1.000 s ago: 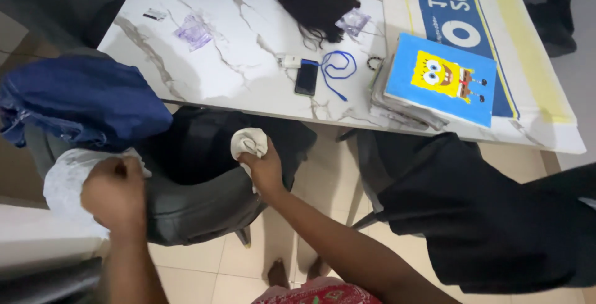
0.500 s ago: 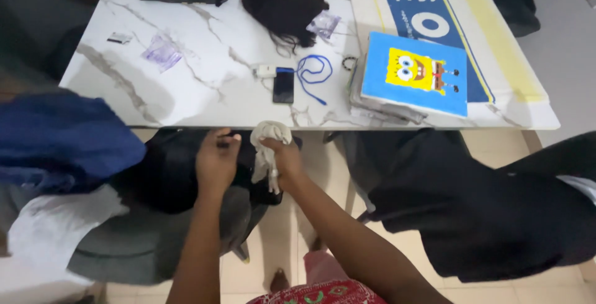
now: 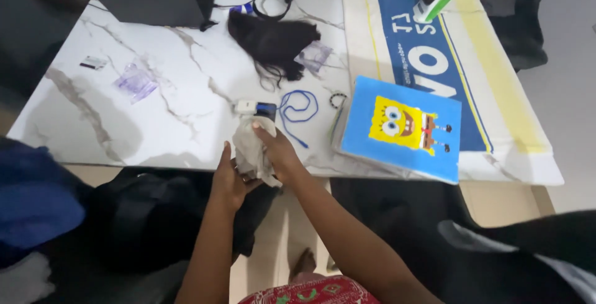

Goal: Cleaning a desk surface with a cloth and then ironing a striped towel.

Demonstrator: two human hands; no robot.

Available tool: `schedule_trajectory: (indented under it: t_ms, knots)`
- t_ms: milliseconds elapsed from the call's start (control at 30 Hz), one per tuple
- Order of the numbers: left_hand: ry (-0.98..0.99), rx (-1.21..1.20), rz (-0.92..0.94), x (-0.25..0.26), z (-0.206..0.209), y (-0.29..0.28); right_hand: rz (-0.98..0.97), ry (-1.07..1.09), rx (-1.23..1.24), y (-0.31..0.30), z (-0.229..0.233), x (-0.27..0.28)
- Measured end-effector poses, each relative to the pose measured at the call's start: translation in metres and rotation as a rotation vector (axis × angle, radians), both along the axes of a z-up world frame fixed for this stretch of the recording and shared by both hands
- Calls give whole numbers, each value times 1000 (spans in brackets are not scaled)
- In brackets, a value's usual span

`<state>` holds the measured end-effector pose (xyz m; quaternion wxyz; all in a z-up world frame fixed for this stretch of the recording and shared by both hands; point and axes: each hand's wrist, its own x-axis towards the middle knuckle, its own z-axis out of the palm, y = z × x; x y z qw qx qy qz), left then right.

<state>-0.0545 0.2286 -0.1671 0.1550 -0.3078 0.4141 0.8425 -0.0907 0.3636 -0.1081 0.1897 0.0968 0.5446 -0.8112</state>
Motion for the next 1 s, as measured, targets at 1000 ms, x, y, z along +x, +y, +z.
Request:
schedule_trajectory:
  t_ms: [1000]
  knots:
    - [376, -1718, -345, -197, -124, 22, -517, -202, 135, 98, -136, -148]
